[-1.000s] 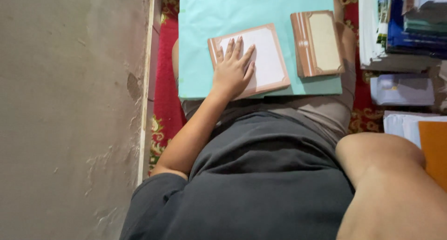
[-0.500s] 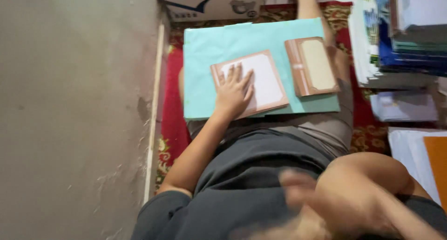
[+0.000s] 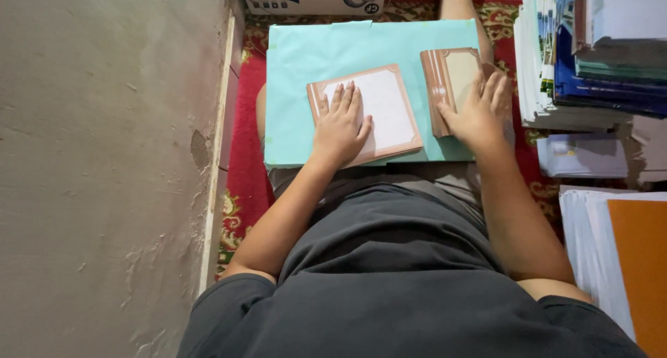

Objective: Organize and press down on small booklets or cards on a flat surface

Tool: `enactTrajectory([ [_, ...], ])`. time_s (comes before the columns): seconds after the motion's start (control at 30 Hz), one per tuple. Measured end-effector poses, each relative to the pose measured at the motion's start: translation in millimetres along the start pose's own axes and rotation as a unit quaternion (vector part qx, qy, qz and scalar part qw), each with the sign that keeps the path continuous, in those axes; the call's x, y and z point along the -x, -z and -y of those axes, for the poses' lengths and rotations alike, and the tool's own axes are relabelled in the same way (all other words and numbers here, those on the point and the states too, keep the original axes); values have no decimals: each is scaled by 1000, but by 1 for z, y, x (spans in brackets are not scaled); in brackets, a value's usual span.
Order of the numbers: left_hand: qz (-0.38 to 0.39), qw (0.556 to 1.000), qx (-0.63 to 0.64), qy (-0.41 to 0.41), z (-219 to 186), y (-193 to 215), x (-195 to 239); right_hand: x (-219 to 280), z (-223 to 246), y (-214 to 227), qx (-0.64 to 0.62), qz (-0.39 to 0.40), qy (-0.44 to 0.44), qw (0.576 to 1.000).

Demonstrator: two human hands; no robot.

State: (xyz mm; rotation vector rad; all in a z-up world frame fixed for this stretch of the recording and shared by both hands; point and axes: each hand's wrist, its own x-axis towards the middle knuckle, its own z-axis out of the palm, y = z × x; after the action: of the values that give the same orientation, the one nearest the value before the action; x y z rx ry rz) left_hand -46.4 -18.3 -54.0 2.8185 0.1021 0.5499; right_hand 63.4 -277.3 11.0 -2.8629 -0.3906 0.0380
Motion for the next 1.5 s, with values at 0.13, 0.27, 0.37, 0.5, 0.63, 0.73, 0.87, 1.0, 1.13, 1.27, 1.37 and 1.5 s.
enactTrajectory([
  [0.13, -2, 1000, 7, -2, -1, 5, 1, -26, -23, -34, -57, 40, -37, 997],
  [0.27, -5, 1000, 19, -2, -2, 6, 1, -14, -18, -9, -57, 26, -16, 998],
  [0.37, -16, 999, 29, 1, 1, 0, 0, -1, -12, 11, -104, 3, 26, 994],
  [0.5, -38, 999, 16, 25, 1, 2, 3, -31, -66, 4, -244, -9, 134, 960],
  [0.63, -18, 999, 0, 45, -3, 14, 3, -9, -41, 65, -185, 11, 32, 982],
  [0.73, -27, 998, 13, 56, 0, 12, 3, -3, -42, 81, -125, -84, 143, 978],
  [0.87, -103, 973, 176, 111, 15, 7, -2, 27, 21, 104, -276, -78, 186, 940],
  [1.0, -221, 829, 467, 211, 40, -1, 5, 19, 40, 54, -395, -3, 150, 906],
  [1.13, -224, 812, 506, 187, 40, 5, 18, 9, 45, 3, -497, 12, 156, 854],
  [1.27, -205, 829, 487, 185, 34, 22, 22, 6, 56, -8, -670, 37, 139, 729],
  [1.37, -199, 825, 493, 190, 34, 25, 25, 3, 48, -18, -665, 38, 135, 733],
  [1.5, -213, 812, 507, 197, 41, 15, 25, -14, -3, -76, -509, 25, 171, 843],
])
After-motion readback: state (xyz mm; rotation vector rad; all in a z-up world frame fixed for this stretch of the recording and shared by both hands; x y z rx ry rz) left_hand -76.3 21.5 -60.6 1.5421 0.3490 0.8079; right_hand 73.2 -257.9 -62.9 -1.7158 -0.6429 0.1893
